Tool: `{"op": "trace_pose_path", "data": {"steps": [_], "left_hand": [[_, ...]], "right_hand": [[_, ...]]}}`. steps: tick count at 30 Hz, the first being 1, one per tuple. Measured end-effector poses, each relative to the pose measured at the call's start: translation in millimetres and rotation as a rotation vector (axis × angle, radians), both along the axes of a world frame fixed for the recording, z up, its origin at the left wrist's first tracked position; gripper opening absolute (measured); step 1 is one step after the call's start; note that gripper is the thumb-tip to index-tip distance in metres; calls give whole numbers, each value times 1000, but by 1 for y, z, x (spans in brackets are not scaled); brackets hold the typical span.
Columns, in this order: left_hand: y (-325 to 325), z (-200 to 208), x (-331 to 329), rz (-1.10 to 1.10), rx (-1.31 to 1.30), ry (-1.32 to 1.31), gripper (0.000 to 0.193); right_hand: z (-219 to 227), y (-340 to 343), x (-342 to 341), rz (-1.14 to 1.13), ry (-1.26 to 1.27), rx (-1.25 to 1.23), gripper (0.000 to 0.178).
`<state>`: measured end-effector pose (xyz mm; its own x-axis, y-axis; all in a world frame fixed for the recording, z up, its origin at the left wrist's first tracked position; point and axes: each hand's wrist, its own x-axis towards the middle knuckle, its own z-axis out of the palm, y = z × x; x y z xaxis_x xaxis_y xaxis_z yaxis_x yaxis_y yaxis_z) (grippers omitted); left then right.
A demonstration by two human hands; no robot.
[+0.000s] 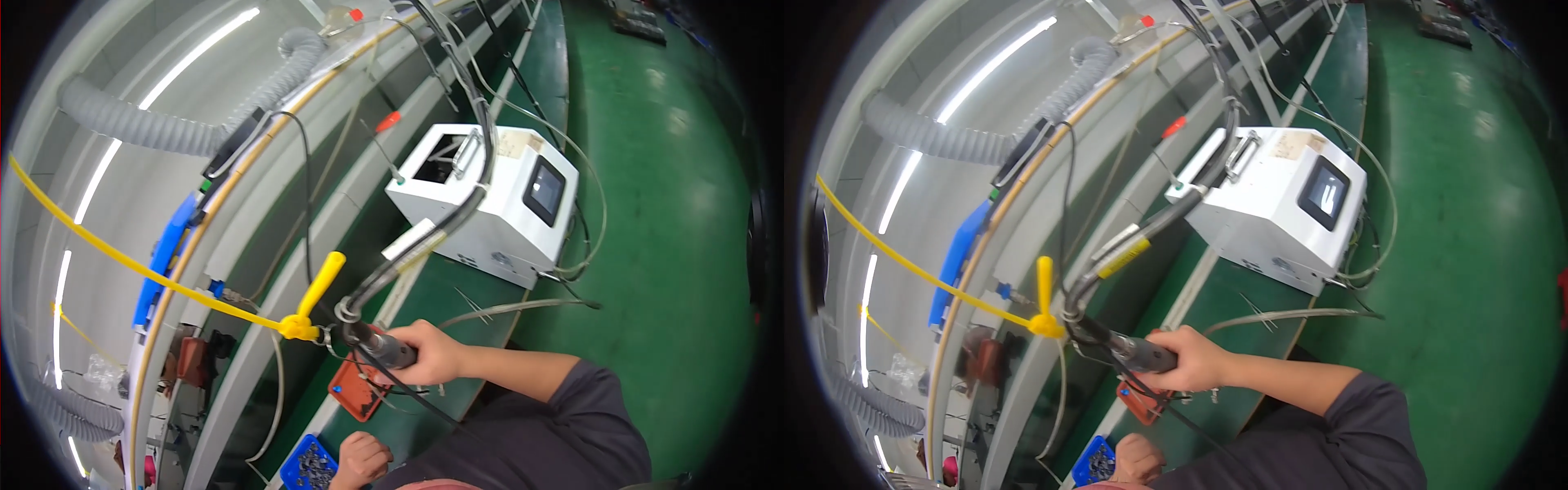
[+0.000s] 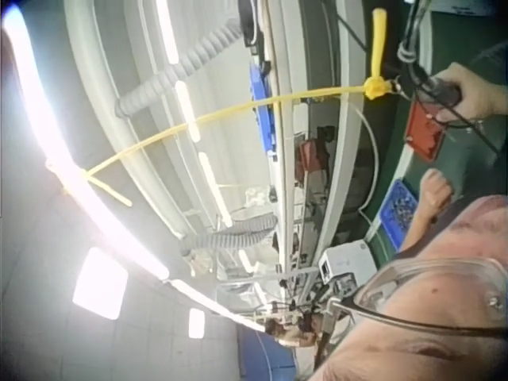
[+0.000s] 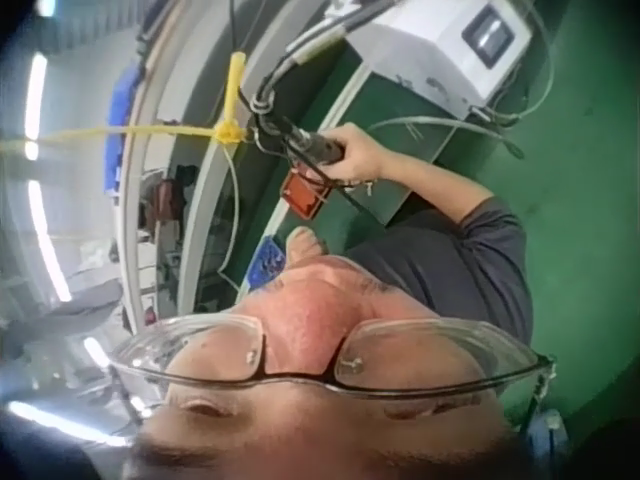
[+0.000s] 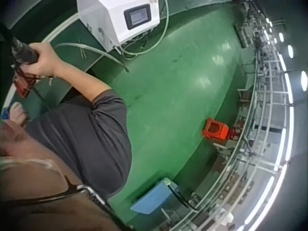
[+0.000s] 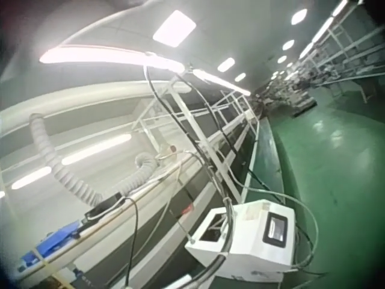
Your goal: The person repeatedly picks up small metal parts from a tray by hand and drives screws into them using a power screwdriver.
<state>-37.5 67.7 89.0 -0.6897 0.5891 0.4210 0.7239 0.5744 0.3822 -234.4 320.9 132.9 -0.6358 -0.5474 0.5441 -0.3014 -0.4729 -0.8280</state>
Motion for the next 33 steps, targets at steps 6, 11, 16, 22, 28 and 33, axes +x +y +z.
{"op": "trace_pose_path", "data": {"steps": [6, 11, 16, 22, 28, 33], "left_hand": [[3, 58, 24, 61, -157, 81, 29], [-14, 48, 70, 392, -265, 144, 21], [32, 35, 128, 875, -174, 163, 18], [77, -3, 126, 1178, -74, 343, 17], [83, -49, 89, 1122, 41, 405, 14], [65, -58, 89, 1090, -166, 98, 16]], "right_hand": [[-1, -36, -11, 119, -19, -49, 29], [-18, -38, -26, 163, -65, 91, 27], [-40, -45, -40, 328, -217, 41, 38], [-32, -51, -33, 465, -180, -22, 36], [-41, -51, -28, 501, -298, 11, 36], [-43, -47, -22, 455, -402, -168, 38]]}}
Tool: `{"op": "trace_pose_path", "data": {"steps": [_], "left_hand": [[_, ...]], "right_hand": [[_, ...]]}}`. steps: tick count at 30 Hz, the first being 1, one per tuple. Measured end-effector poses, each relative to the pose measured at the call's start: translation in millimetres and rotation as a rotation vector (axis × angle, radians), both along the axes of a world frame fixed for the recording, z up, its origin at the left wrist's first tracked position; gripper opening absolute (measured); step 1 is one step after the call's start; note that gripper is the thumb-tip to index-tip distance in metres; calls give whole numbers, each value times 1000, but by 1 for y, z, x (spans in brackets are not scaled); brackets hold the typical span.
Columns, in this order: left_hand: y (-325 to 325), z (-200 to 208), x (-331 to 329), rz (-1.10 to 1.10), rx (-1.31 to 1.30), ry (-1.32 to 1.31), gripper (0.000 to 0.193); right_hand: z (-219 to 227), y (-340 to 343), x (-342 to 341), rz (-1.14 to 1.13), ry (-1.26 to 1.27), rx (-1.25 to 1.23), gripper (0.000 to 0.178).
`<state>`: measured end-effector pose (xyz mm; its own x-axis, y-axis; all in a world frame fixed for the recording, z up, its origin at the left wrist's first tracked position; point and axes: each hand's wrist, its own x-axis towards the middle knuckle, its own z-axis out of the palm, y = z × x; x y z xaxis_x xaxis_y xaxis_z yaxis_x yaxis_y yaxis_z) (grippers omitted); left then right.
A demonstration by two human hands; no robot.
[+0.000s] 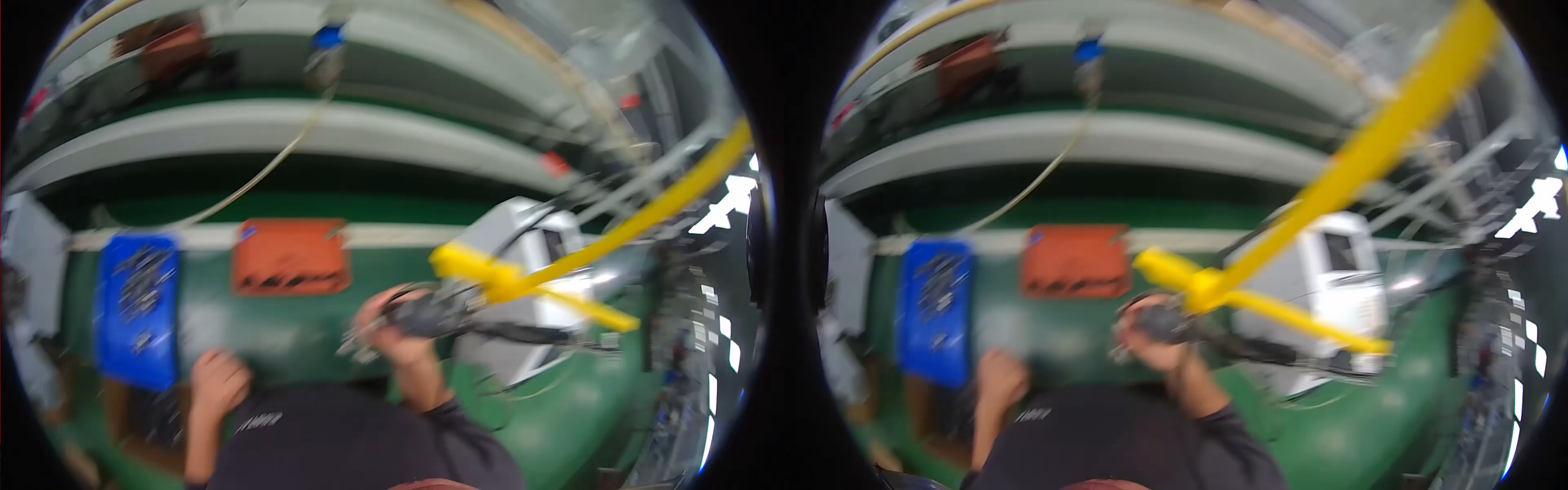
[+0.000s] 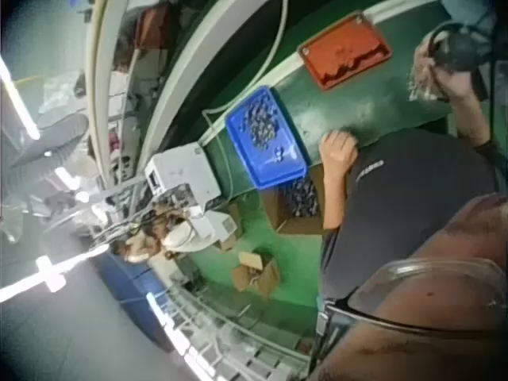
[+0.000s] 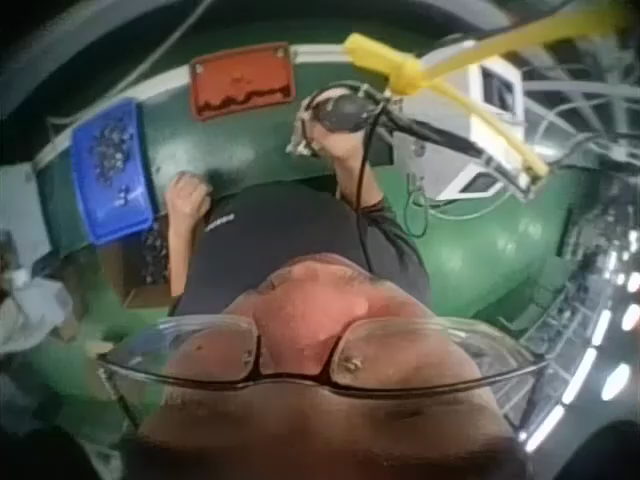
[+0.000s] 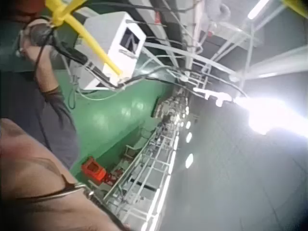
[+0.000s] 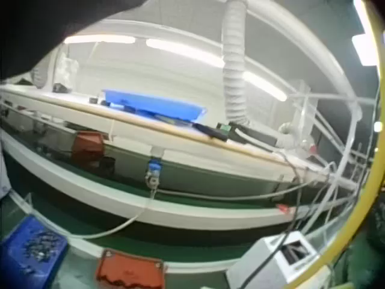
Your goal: The person repeatedly picks up small metal parts from a tray by hand and drives screws into them using a power screwdriver.
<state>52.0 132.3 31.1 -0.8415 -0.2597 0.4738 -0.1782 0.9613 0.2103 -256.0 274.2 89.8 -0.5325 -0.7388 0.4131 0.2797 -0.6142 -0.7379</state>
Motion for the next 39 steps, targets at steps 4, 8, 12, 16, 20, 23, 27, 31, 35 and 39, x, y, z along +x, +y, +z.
{"op": "trace_pose_path", "data": {"steps": [4, 8, 12, 16, 20, 23, 27, 31, 35, 39], "left_hand": [[-30, -15, -35, -238, 49, -16, 17], [-42, -13, -49, -272, 71, 6, 15], [-60, 0, -31, -229, 22, 80, 14], [-76, 5, -17, -213, 54, 125, 16], [-116, 21, 2, -149, -46, 164, 20], [-164, 4, 23, 74, 122, 243, 21], [-206, 0, 15, 337, 392, 192, 18], [-213, -7, -1, 409, 339, 4, 41], [-212, -37, -7, 512, 225, -263, 70], [-200, -46, -8, 563, 46, -367, 76]], "right_hand": [[14, 12, -2, -123, -225, 203, 35], [-1, 0, -20, -184, 257, 77, 35], [4, -4, -6, -173, 226, 74, 39], [9, -10, 0, -168, 247, 52, 39], [6, -14, -1, -186, 238, 2, 40], [2, -17, -8, -149, 334, -46, 38], [-1, -22, -12, -146, 361, -12, 38], [0, -31, -4, -223, 283, -41, 40], [12, -46, 1, -220, 297, -60, 39], [22, -56, 2, -184, 302, -43, 37]]}}
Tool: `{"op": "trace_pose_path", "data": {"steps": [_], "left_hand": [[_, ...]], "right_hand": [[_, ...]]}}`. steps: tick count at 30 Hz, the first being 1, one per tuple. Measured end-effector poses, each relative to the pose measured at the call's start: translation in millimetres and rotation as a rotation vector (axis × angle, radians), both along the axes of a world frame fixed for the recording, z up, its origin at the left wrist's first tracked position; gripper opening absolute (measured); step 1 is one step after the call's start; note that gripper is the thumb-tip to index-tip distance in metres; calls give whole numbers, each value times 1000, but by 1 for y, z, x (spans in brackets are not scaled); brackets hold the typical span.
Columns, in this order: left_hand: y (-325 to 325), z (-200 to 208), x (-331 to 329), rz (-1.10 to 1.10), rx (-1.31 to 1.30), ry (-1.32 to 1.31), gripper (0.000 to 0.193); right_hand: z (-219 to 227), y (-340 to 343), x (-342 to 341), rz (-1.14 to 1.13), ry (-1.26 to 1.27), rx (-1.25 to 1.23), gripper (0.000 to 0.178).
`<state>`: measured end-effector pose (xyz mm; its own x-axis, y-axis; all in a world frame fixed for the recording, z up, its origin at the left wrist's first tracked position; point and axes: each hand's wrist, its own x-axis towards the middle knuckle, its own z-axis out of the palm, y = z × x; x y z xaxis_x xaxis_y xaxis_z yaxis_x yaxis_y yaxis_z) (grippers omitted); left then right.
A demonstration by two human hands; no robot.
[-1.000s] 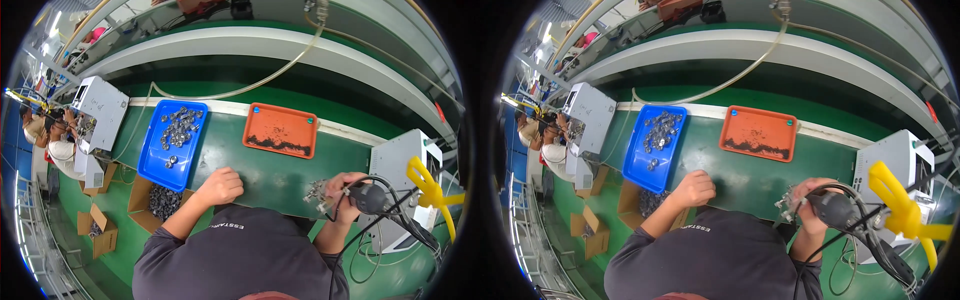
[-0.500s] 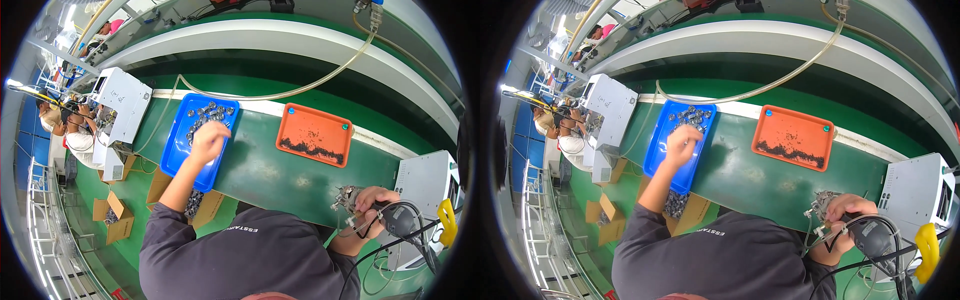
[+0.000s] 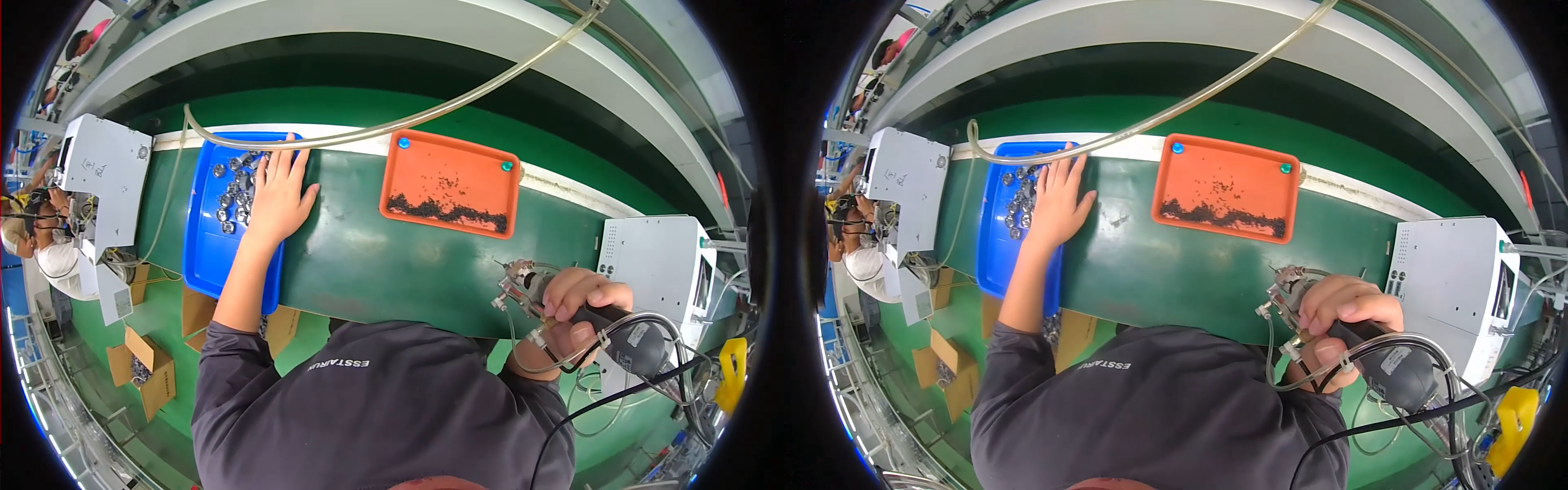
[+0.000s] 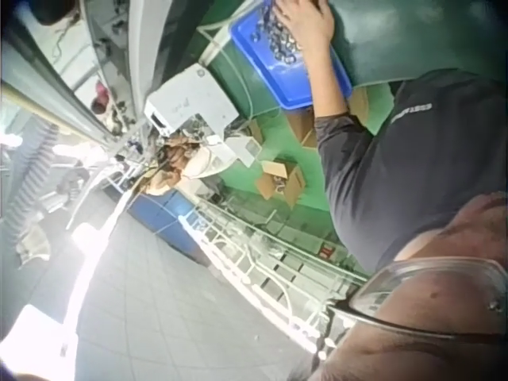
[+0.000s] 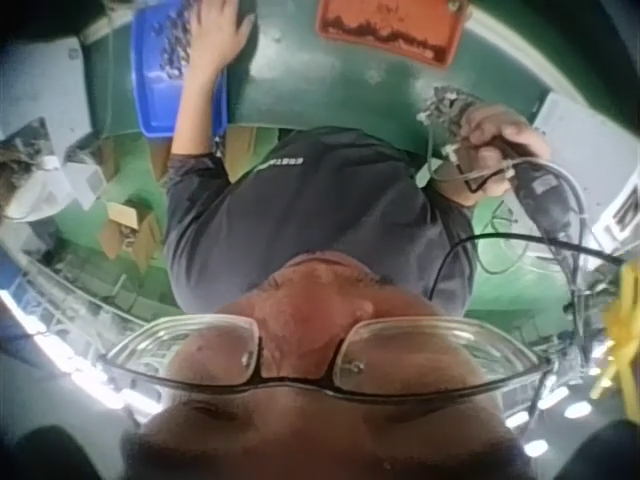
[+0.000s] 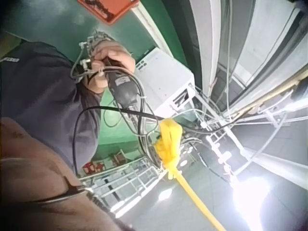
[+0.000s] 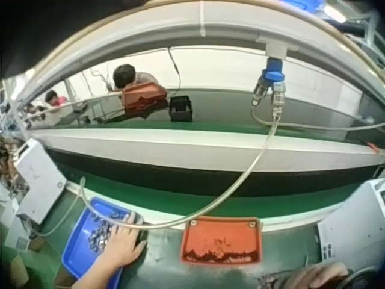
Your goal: The person repeatedly picks up small metal parts from a tray by hand and drives screws into them using a power screwdriver.
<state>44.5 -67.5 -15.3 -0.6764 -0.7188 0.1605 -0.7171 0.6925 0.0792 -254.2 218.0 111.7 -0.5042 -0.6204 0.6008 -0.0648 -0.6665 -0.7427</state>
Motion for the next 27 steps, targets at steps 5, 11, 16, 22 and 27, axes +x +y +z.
{"op": "trace_pose_path", "data": {"steps": [5, 11, 16, 22, 27], "left_hand": [[13, 13, -11, -58, -3, 22, 70], [6, -5, -7, -18, -103, -13, 62], [8, 0, 4, 4, -105, -40, 62], [-63, 13, -3, 0, 55, 256, 58], [-210, -42, 20, 178, 60, 442, 61]], "right_hand": [[22, -4, -6, 134, 49, 62, 37], [35, -23, -9, 162, 161, 74, 33], [32, -32, -16, 158, 113, -11, 36], [30, -26, -28, 50, 155, -4, 36], [26, -31, -27, 63, 160, -11, 36]]}}
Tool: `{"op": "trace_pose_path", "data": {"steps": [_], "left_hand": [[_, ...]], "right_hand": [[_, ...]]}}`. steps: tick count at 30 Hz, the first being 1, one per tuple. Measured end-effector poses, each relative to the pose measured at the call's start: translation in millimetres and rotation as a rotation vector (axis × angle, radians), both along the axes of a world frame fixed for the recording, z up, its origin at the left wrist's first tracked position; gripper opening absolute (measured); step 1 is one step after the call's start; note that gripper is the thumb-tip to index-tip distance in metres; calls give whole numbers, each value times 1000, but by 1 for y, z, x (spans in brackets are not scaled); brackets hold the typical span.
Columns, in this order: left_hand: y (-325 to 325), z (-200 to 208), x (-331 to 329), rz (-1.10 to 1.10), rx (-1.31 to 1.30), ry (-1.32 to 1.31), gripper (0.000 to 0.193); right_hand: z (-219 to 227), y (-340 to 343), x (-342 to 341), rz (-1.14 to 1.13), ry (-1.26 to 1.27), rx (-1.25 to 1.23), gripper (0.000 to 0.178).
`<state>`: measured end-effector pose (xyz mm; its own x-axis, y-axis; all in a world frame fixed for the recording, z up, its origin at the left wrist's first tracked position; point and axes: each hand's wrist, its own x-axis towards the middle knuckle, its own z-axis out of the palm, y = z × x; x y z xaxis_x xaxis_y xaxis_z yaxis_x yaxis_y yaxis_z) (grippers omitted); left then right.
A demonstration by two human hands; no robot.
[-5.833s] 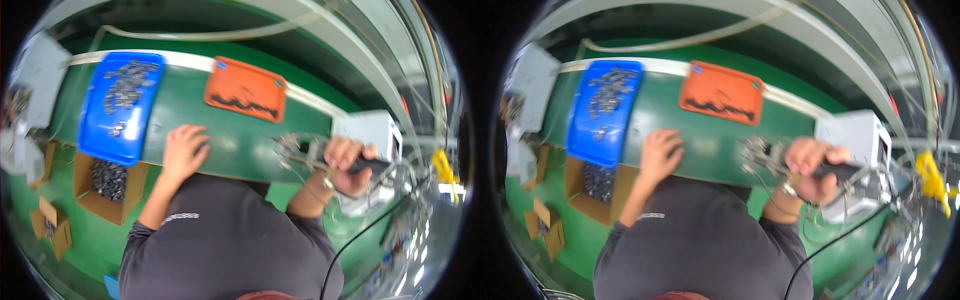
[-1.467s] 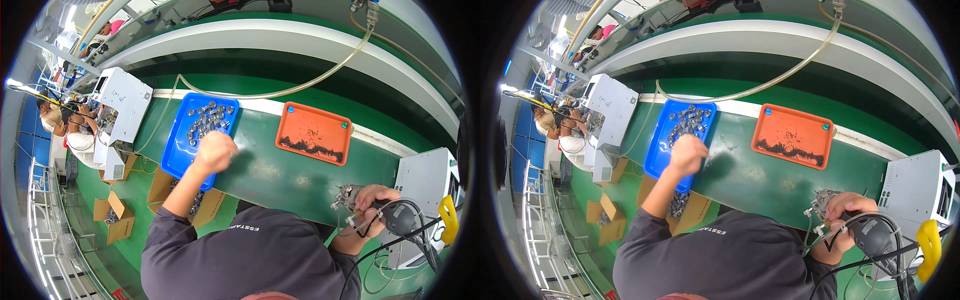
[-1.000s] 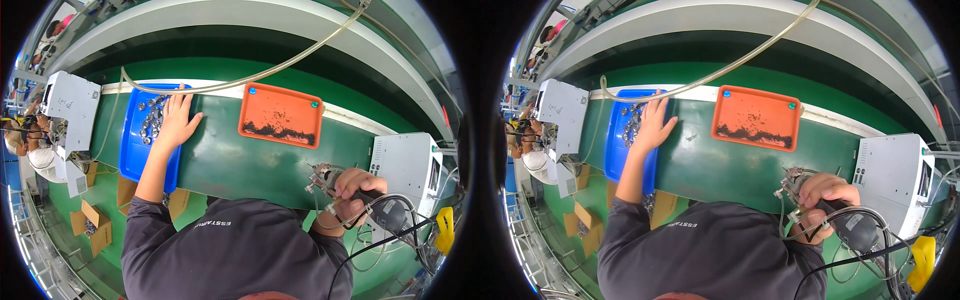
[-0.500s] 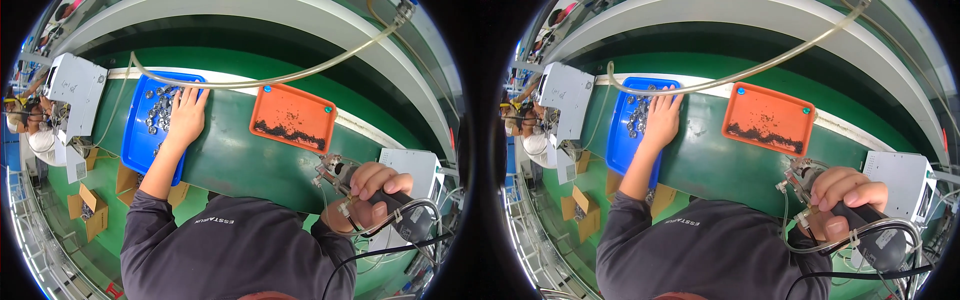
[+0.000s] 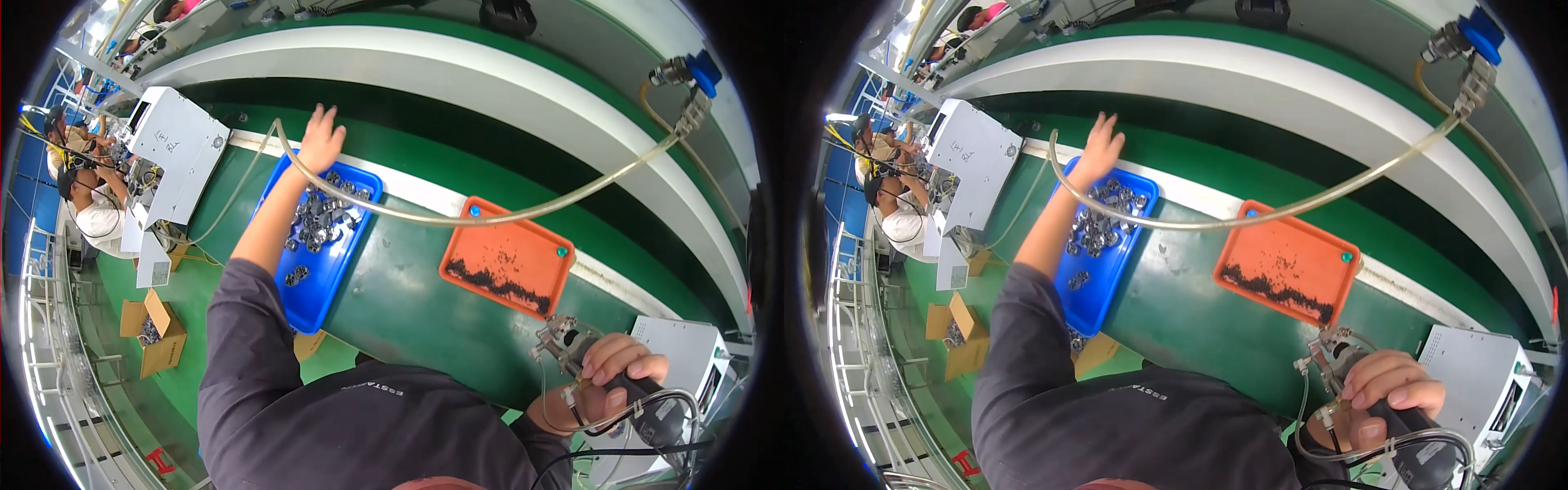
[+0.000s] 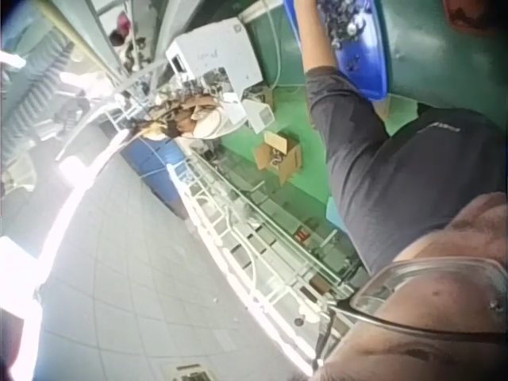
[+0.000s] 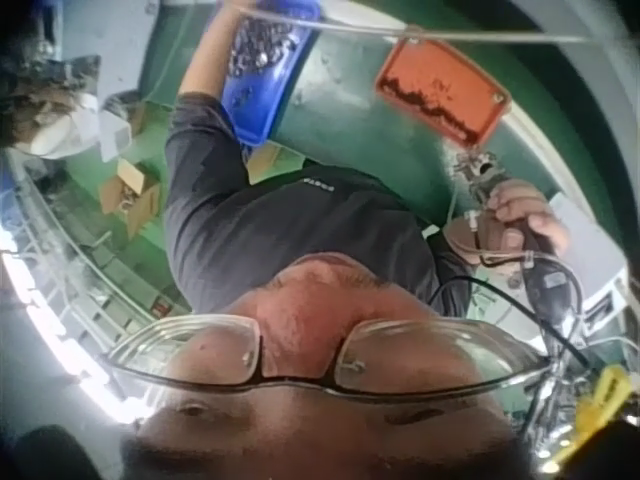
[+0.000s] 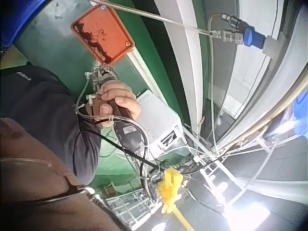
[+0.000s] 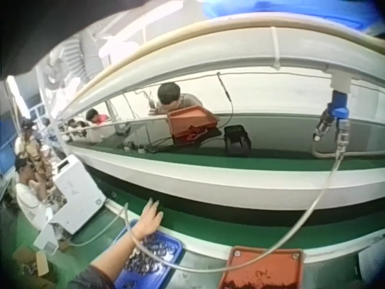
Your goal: The person repeatedly picks up small metal parts from a tray by hand and drives screws into them using a power screwdriver.
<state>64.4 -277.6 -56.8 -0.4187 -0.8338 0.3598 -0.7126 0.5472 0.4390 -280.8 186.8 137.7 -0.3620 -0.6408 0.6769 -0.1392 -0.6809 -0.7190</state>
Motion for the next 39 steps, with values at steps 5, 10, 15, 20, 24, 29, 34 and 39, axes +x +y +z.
{"op": "trace_pose_path", "data": {"steps": [5, 10, 15, 20, 24, 29, 34, 39], "left_hand": [[-136, -31, 63, 486, 21, -322, 61], [-161, -40, 146, 899, 200, -321, 64], [-183, -50, 140, 927, 147, -329, 66], [-191, -46, 170, 936, 114, -374, 60], [-179, -48, 172, 835, 46, -398, 44], [-182, -57, 167, 515, -157, -219, 33], [-178, -51, 144, 292, -62, -375, 24], [-145, -14, 144, 56, -90, -444, 29]], "right_hand": [[-6, -6, 4, -50, -17, 9, 37], [-16, -22, 7, -60, 9, -18, 36], [-11, -28, 3, -105, 81, 78, 36], [-13, -31, -8, -50, 74, 60, 36], [-12, -23, -5, -38, 64, 59, 36], [-19, -1, -12, 53, 16, -10, 42], [-16, 7, 4, -74, -85, -24, 45], [-16, 7, -4, 9, -118, -80, 40]]}}
